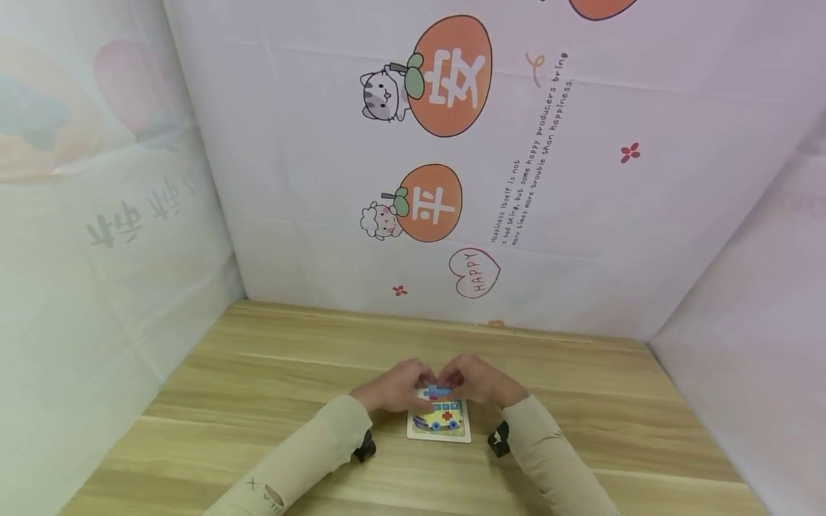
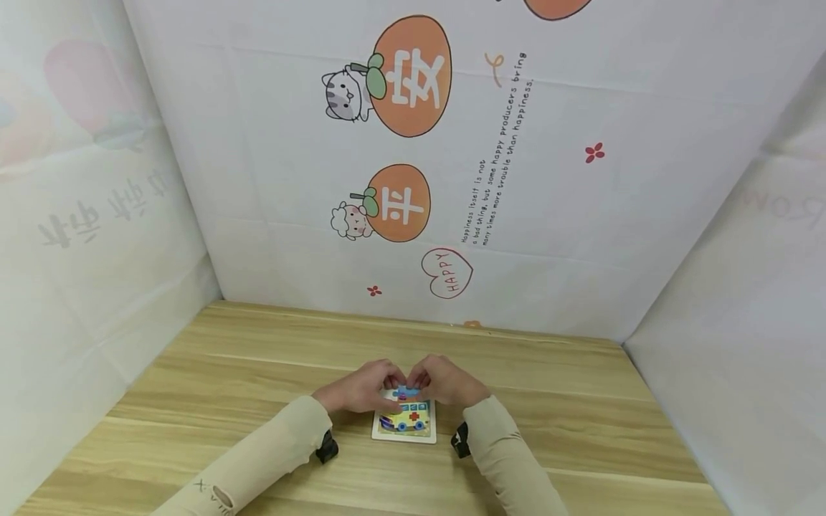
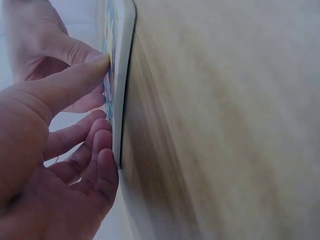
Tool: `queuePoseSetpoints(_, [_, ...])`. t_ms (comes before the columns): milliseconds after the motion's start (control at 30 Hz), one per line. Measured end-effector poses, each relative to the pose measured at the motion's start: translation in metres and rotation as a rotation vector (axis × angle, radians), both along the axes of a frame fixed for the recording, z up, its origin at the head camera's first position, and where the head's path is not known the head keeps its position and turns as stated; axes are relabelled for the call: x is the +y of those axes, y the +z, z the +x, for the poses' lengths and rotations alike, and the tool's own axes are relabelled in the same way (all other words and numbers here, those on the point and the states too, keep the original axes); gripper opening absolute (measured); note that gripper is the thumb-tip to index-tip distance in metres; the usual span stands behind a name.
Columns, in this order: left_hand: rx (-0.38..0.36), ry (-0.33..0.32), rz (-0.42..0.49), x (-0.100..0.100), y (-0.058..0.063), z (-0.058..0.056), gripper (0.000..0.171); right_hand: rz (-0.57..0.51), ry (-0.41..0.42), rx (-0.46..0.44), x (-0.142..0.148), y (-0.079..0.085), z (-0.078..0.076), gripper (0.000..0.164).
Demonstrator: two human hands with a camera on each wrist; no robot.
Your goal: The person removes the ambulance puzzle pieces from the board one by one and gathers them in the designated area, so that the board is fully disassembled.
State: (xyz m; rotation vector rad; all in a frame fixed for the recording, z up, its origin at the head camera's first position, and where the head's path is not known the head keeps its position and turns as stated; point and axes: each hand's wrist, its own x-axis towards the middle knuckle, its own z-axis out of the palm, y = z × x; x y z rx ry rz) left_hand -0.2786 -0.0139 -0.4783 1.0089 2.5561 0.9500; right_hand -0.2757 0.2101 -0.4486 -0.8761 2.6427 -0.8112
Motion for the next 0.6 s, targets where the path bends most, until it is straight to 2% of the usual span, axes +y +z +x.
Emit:
queuePoseSetpoints(267, [-0.023,0.007,0.017,0.0018,-0.0003,-0.0005,0.047,-0.028,0.005,-0.03,0.0029,-0.0048,-0.0009,0.017])
queuePoseSetpoints(433, [-0.016,0.014,0.012,0.0028,0.0005,0.0003,0.047,-0.008,0.031,-0.041,0.0022,-0.0013,0.0023,0.014])
queuePoseSetpoints(600, [-0.034,0.027,0.002,0.0024,0.0018,0.0011,0.044,0.0,0.01,-0.021,-0.0004,0.0013,0.0055,0.019])
